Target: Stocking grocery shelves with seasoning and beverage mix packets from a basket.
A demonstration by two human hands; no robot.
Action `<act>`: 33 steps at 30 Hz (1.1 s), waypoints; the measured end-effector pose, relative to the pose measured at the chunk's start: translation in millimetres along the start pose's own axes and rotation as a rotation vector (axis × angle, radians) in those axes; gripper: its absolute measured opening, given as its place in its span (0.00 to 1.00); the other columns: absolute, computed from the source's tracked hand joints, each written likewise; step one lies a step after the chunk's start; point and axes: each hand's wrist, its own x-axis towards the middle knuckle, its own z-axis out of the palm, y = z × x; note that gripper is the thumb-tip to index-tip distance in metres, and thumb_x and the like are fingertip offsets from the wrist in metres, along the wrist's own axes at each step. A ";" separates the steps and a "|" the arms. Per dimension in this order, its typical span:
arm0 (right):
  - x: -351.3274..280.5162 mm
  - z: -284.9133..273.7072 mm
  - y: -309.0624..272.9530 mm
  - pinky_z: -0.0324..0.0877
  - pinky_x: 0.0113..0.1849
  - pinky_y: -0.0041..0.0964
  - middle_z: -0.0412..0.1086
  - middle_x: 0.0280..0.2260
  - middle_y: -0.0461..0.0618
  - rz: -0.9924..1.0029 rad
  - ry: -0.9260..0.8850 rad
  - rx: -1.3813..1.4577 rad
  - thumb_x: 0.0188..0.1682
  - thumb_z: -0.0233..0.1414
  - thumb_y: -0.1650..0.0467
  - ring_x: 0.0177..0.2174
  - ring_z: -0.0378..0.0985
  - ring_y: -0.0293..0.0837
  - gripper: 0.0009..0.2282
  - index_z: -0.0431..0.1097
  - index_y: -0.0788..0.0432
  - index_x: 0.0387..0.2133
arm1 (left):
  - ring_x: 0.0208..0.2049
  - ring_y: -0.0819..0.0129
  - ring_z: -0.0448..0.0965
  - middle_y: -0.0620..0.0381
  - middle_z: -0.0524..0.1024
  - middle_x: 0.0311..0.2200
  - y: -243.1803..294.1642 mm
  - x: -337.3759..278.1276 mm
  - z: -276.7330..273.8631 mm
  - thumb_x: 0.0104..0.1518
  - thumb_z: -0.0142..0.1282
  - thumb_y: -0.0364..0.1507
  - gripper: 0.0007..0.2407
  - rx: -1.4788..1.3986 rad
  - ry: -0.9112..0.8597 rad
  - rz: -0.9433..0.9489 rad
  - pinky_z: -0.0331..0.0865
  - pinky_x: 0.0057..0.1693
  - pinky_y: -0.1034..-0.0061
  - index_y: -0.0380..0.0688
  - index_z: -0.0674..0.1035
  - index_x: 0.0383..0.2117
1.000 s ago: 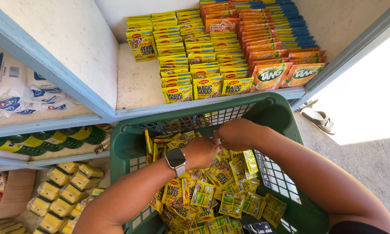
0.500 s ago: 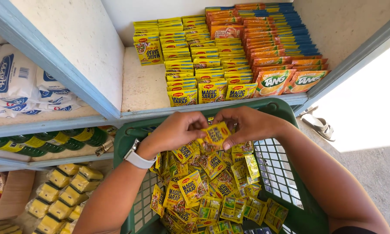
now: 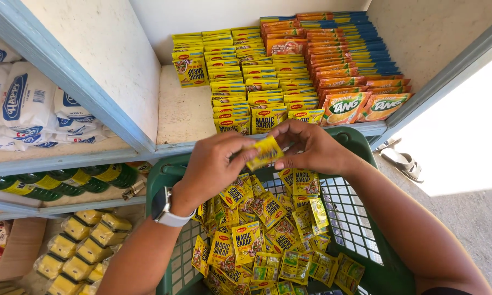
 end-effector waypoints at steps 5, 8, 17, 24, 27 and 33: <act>-3.0 -3.1 -0.9 0.74 0.46 0.35 0.74 0.45 0.46 -0.015 -0.107 -0.037 0.38 0.67 0.74 0.46 0.76 0.36 0.30 0.66 0.58 0.58 | 0.28 0.63 0.82 0.51 0.82 0.27 5.4 -0.5 -4.3 0.54 0.66 0.28 0.06 -0.155 -0.253 -0.185 0.72 0.35 0.73 0.40 0.85 0.34; -1.2 2.7 -7.9 0.75 0.44 0.33 0.75 0.43 0.46 -0.002 -0.064 -0.133 0.39 0.66 0.73 0.42 0.77 0.35 0.27 0.69 0.59 0.55 | 0.27 0.62 0.83 0.51 0.82 0.27 8.5 0.4 -5.9 0.53 0.68 0.29 0.07 -0.067 -0.225 -0.176 0.72 0.35 0.71 0.40 0.86 0.34; 21.6 12.2 -21.9 0.75 0.35 0.27 0.78 0.32 0.46 -0.250 0.330 -0.274 0.49 0.61 0.76 0.33 0.77 0.31 0.03 0.78 0.65 0.34 | 0.34 0.77 0.83 0.56 0.84 0.37 5.8 6.5 -16.0 0.55 0.65 0.24 0.16 -0.384 0.041 -0.219 0.78 0.38 0.81 0.40 0.79 0.50; 90.9 13.5 -83.4 0.80 0.38 0.31 0.77 0.38 0.48 -0.595 0.477 -0.576 0.52 0.61 0.72 0.36 0.82 0.37 0.05 0.76 0.61 0.39 | 0.47 0.72 0.82 0.52 0.81 0.47 -47.9 53.6 -26.0 0.66 0.55 0.15 0.10 -0.487 0.437 -0.064 0.78 0.54 0.77 0.35 0.78 0.51; 120.9 26.9 -104.1 0.74 0.36 0.44 0.76 0.33 0.47 -0.815 0.733 -1.066 0.49 0.65 0.71 0.36 0.78 0.50 0.04 0.79 0.55 0.34 | 0.49 0.71 0.81 0.53 0.79 0.47 -61.3 80.3 -30.6 0.67 0.52 0.14 0.08 -0.349 0.651 0.067 0.77 0.58 0.77 0.35 0.76 0.47; 173.1 39.0 -87.5 0.73 0.37 0.46 0.76 0.33 0.43 -0.711 0.742 -1.249 0.46 0.61 0.71 0.40 0.75 0.49 0.05 0.78 0.51 0.34 | 0.47 0.67 0.81 0.51 0.79 0.46 -113.5 90.5 -19.4 0.65 0.51 0.13 0.14 -0.272 0.866 -0.037 0.76 0.55 0.73 0.38 0.72 0.55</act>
